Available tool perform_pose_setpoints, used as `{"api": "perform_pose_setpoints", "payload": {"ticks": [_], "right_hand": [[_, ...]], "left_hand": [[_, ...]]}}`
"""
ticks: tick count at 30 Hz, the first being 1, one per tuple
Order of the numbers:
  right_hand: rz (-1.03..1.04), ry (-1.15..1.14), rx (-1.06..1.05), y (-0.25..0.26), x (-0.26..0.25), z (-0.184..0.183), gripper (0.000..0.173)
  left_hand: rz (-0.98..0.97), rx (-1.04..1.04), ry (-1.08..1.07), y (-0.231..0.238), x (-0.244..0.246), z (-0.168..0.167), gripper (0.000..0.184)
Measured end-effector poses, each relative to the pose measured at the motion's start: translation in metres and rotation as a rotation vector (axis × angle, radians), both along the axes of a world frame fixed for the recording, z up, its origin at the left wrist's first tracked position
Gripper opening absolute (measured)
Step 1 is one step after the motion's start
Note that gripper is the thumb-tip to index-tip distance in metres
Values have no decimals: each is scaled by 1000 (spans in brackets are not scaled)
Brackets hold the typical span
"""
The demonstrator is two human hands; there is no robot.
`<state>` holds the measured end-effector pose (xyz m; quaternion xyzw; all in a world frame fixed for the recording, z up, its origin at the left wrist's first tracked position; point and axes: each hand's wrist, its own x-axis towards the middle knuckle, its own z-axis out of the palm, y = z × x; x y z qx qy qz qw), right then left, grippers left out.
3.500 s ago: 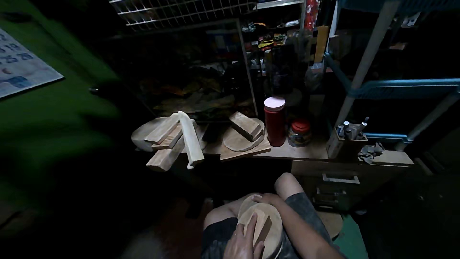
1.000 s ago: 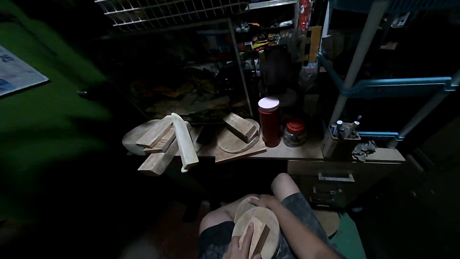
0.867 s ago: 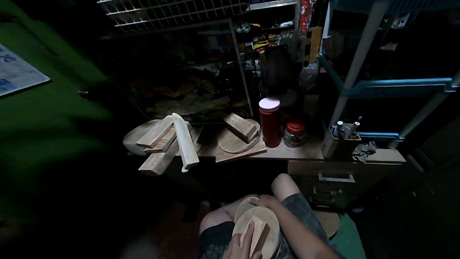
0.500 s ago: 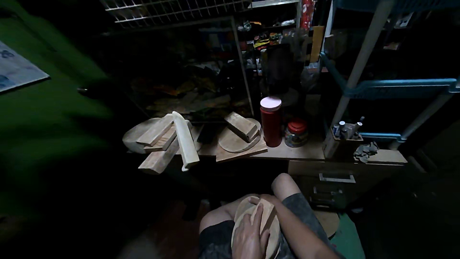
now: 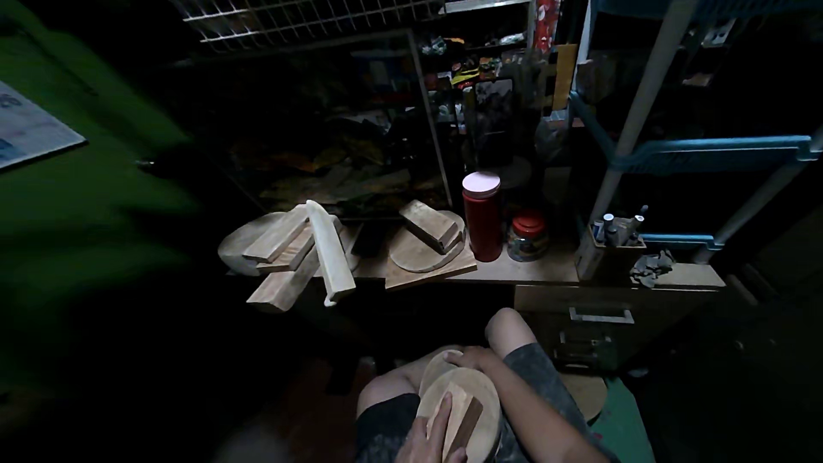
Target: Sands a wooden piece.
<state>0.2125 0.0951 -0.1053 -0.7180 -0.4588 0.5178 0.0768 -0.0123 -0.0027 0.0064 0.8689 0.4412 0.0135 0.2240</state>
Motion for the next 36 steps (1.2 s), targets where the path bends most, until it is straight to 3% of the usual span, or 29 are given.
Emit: {"api": "perform_pose_setpoints", "payload": {"ticks": [10, 13, 16, 18, 22, 27, 36], "right_hand": [[1, 9, -4, 4, 0, -4, 87], [-33, 93, 71, -6, 2, 3, 73], [-263, 285, 292, -29, -6, -4, 45], [-315, 266, 348, -34, -11, -4, 41], [-215, 241, 322, -36, -8, 15, 39], [-11, 39, 45, -3, 1, 3, 80], [-16, 10, 5, 0, 0, -1, 86]], "left_hand": [[22, 47, 0, 4, 26, 5, 71], [2, 61, 3, 7, 41, 4, 71], [11, 42, 48, 15, 56, 7, 72], [15, 34, 48, 19, 59, 7, 73], [-5, -13, 61, 19, 53, 10, 77], [-30, 17, 18, 10, 29, 5, 75], [16, 59, -17, -5, 1, -3, 71]]}}
